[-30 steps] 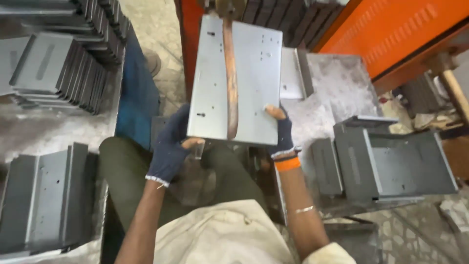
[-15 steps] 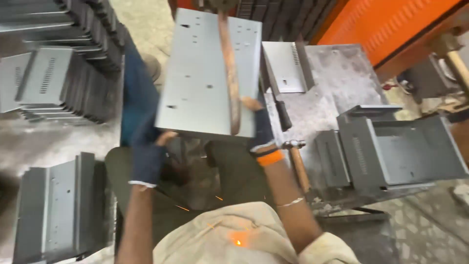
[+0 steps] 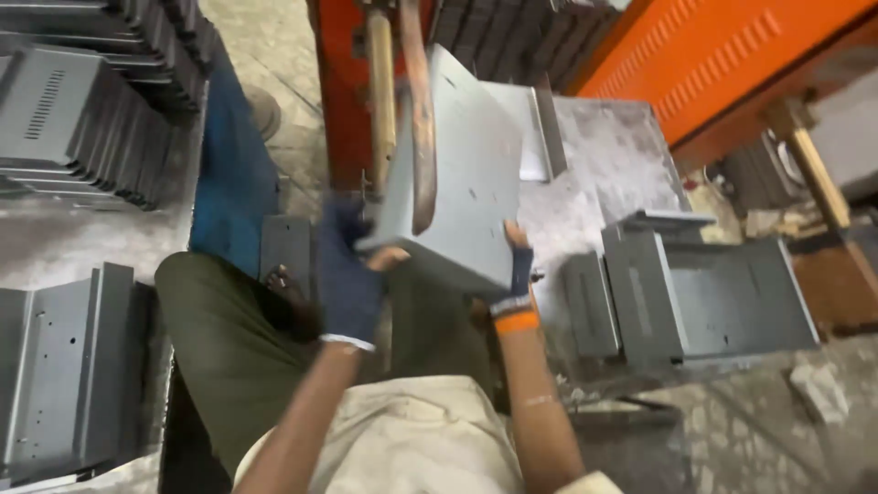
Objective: The worker is using a spot welding machine to join metal components into enclosures and using a hammer to align the parts.
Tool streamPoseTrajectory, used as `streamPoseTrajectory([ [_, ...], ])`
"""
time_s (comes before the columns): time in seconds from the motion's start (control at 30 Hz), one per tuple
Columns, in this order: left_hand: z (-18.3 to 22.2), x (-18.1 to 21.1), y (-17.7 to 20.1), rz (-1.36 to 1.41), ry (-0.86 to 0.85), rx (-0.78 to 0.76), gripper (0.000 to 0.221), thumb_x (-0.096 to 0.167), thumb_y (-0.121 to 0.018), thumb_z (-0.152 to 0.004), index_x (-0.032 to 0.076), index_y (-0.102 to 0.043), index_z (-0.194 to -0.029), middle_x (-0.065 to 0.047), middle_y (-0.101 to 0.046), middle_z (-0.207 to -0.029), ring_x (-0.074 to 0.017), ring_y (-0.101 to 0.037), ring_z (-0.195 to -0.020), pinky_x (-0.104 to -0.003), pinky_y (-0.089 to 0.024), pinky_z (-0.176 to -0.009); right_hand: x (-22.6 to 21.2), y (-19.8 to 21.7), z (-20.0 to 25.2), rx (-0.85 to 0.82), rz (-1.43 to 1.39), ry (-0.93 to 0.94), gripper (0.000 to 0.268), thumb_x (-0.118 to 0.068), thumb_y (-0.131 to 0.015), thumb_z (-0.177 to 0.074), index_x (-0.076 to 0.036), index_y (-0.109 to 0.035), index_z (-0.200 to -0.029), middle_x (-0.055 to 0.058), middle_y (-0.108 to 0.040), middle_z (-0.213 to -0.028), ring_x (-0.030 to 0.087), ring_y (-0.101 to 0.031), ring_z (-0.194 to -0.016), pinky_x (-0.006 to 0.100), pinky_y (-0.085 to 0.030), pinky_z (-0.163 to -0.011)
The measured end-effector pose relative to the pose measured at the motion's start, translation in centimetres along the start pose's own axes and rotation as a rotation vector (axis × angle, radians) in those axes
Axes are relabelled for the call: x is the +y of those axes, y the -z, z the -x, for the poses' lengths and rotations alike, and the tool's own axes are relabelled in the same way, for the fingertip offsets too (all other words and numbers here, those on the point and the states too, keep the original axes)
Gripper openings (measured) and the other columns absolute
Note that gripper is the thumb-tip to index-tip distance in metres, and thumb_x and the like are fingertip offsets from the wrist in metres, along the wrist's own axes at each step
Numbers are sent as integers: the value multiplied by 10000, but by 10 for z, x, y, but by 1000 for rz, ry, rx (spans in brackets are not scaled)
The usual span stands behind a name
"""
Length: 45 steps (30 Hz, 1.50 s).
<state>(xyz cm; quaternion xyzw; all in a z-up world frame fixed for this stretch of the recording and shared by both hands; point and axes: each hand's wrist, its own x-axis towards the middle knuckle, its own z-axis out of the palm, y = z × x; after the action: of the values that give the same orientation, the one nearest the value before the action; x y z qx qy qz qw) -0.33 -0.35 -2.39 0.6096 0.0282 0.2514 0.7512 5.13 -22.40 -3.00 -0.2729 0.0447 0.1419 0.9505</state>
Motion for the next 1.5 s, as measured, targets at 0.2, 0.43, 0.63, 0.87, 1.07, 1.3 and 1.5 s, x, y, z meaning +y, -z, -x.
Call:
streamPoseTrajectory([
  [0.2, 12, 8, -18, -153, -65, 236, 772, 420, -714, -997, -24, -382, -1535, -173, -533, -1446, -304, -532, -1313, -414, -414, -1129, 16, 25, -1, 262, 1239, 780, 610, -164, -655, -956, 25, -403, -1478, 183, -498, -1475, 299, -513, -1326, 385, -433, -1082],
  [0.43, -51, 23, 7, -345, 14, -173, 650, 460, -728, -881, 32, -611, -1356, -175, -688, -1266, -272, -684, -1166, -369, -511, -1035, -16, -66, -47, -202, 2010, 451, 302, -308, -590, -1049, -70, -754, -960, 208, -714, -888, 384, -681, -868, 465, -497, -797],
  [0.63, -55, 18, 18, -108, 51, -404, 838, 376, -813, -799, 74, -468, -1500, -133, -546, -1433, -260, -526, -1328, -385, -396, -1133, -34, -97, -46, -185, 2176, 709, 313, -312, -687, -911, -59, -741, -736, 219, -662, -721, 419, -660, -721, 493, -522, -663],
  [0.87, -46, 35, 17, 127, 127, -550, 904, 247, -904, -736, 123, -464, -1516, -74, -532, -1453, -226, -487, -1394, -383, -399, -1186, -47, -139, -15, -222, 2278, 1032, 386, -296, -700, -951, -110, -722, -614, 181, -598, -584, 400, -599, -526, 496, -469, -519],
  [1.07, -45, 18, 19, 284, 124, -577, 886, 170, -924, -759, 125, -454, -1508, -44, -525, -1462, -211, -477, -1416, -391, -394, -1224, -46, -143, -13, -295, 2293, 1045, 423, -269, -696, -964, -112, -686, -571, 169, -573, -548, 387, -573, -495, 493, -449, -509],
  [1.3, -41, 25, 19, 237, 169, -535, 901, 198, -932, -728, 124, -471, -1498, -46, -543, -1428, -210, -504, -1371, -394, -432, -1183, -46, -137, -16, -303, 2313, 1092, 397, -266, -707, -944, -110, -695, -579, 175, -565, -546, 386, -569, -490, 481, -457, -511],
  [1.5, -39, 16, 19, 243, 72, -514, 904, 206, -941, -736, 106, -484, -1509, -35, -544, -1460, -196, -474, -1420, -366, -368, -1242, -46, -142, -12, -335, 2263, 997, 387, -248, -700, -962, -103, -704, -603, 177, -567, -552, 381, -577, -498, 475, -470, -529],
])
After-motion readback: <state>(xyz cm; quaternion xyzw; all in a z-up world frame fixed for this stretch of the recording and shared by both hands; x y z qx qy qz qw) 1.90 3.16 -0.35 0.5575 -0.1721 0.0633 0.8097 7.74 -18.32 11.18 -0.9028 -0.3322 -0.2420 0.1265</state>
